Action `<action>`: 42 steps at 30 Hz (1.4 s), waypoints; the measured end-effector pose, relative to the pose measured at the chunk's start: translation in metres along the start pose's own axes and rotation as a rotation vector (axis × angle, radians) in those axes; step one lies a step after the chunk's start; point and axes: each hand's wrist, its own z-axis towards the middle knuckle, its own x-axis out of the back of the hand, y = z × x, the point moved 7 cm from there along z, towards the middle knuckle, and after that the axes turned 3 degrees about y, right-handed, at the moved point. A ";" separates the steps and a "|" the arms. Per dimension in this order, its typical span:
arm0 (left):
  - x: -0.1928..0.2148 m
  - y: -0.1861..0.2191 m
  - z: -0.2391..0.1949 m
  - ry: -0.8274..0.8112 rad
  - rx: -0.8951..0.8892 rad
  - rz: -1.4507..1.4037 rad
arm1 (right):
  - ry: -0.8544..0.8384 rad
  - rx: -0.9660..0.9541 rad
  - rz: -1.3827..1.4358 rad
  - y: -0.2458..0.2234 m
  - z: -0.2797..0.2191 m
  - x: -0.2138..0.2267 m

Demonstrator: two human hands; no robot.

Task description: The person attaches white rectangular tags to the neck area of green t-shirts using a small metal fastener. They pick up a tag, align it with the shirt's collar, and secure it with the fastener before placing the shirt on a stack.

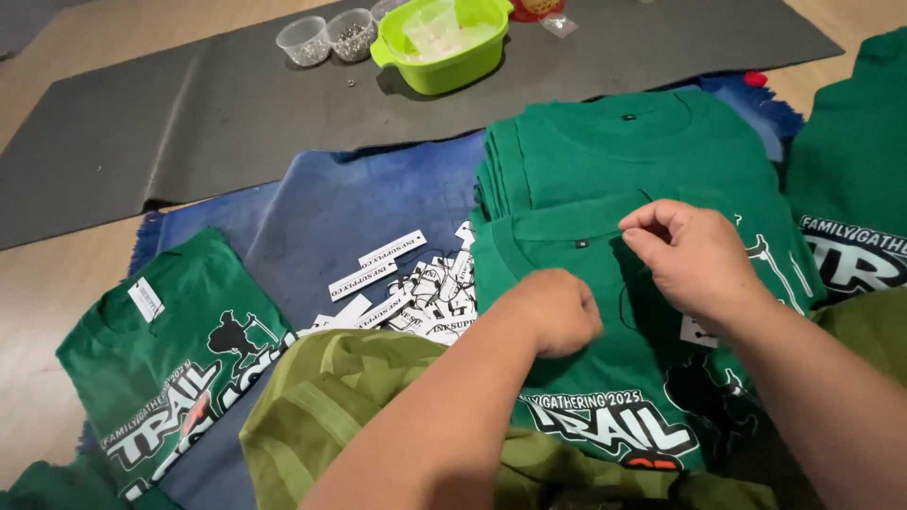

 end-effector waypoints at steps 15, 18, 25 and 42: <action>0.045 -0.018 0.027 0.485 0.281 -0.368 | 0.068 0.155 -0.057 0.002 0.020 -0.019; 0.043 -0.023 0.028 0.466 0.338 -0.435 | 0.082 0.153 -0.186 0.001 0.021 -0.022; 0.027 -0.036 0.039 0.555 0.172 -0.448 | -0.017 0.186 -0.169 0.008 0.028 -0.029; 0.028 -0.040 0.040 0.594 0.319 -0.522 | -0.054 0.212 -0.328 0.004 0.033 -0.032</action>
